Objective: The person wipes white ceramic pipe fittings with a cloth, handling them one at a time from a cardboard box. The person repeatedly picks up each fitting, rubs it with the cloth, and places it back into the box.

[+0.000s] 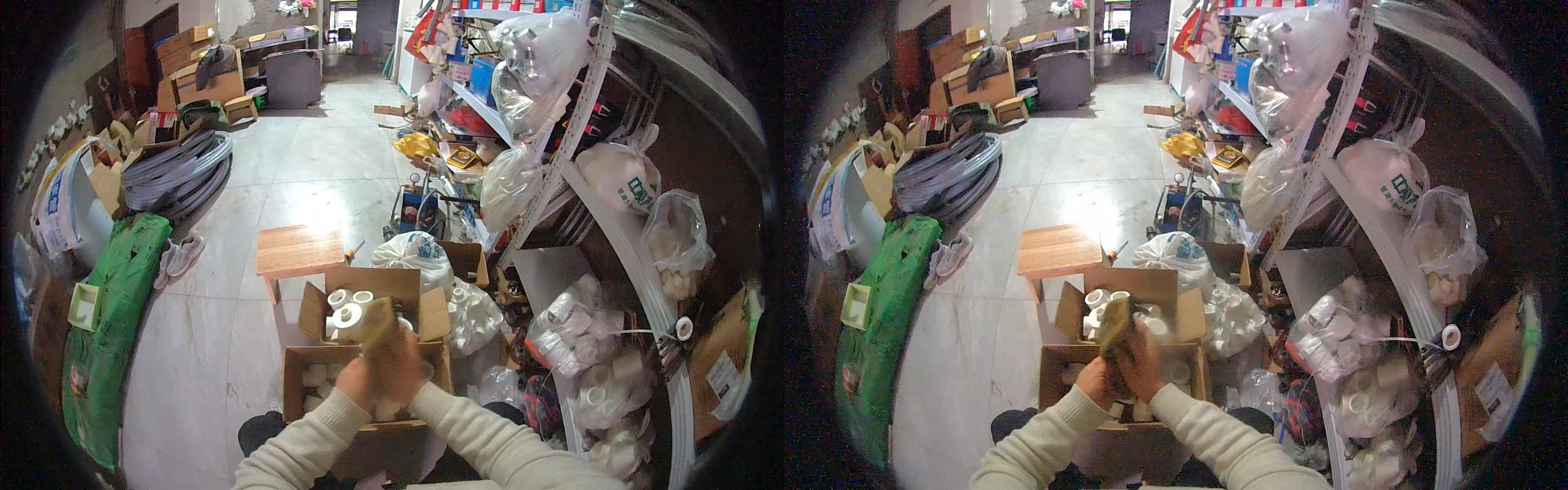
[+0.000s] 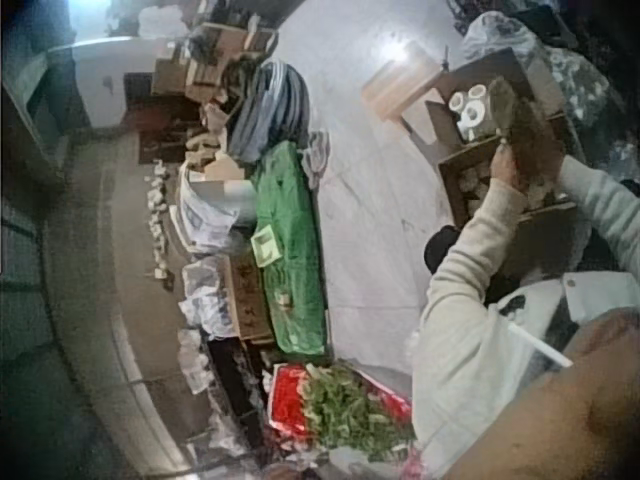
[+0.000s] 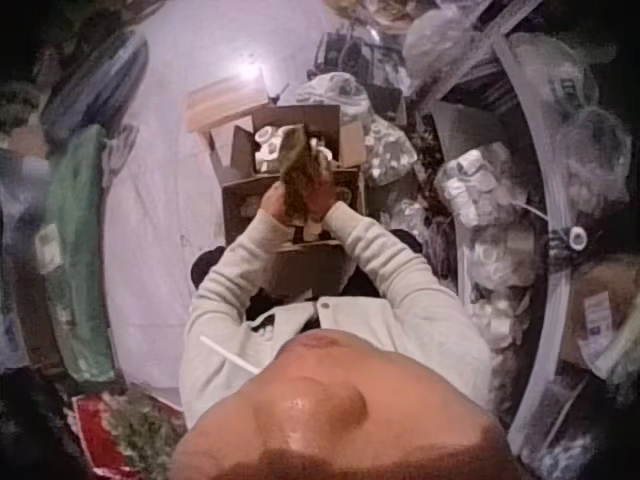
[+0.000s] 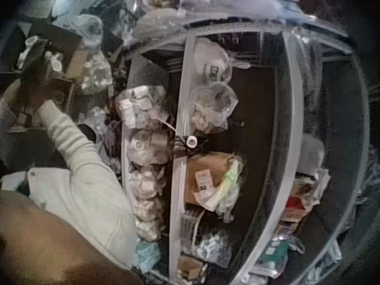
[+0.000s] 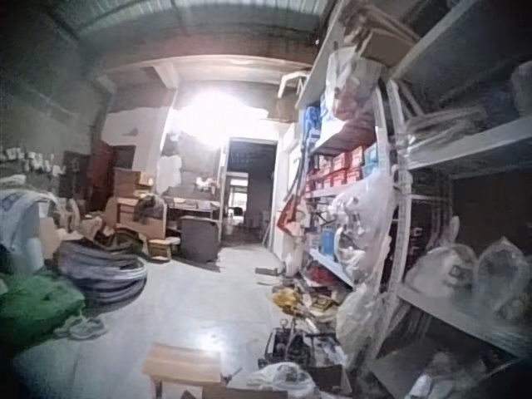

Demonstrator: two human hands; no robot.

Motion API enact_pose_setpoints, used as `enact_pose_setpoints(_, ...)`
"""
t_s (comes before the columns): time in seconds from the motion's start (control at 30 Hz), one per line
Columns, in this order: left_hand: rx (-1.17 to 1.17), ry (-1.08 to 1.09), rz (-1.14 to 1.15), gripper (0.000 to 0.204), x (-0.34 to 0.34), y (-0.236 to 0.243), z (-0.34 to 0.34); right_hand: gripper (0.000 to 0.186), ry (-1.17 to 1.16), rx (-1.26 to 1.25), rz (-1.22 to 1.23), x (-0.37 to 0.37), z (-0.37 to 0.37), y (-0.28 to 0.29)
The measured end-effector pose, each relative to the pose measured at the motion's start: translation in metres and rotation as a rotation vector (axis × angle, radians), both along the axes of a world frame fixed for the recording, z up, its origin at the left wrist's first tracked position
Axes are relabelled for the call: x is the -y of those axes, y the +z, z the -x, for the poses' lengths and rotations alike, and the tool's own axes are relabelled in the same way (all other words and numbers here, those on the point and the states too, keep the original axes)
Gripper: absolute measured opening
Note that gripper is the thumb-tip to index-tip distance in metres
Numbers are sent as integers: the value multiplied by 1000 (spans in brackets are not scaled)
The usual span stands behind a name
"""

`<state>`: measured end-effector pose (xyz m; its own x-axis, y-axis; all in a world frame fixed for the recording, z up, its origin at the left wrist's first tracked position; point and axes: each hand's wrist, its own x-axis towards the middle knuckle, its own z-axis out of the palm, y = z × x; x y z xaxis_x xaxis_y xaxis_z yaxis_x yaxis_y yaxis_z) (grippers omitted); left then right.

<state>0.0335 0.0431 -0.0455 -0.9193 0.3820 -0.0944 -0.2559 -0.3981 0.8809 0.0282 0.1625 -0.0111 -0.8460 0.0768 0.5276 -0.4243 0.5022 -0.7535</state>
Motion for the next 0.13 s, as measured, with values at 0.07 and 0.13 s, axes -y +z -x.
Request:
enact_pose_setpoints(0.07,-1,37,33,21,-6,-24,-2,21,69,260,413,-11,14,-24)
enact_pose_setpoints(0.13,-22,99,135,21,-3,-43,-3,22,99,402,685,-9,17,-28)
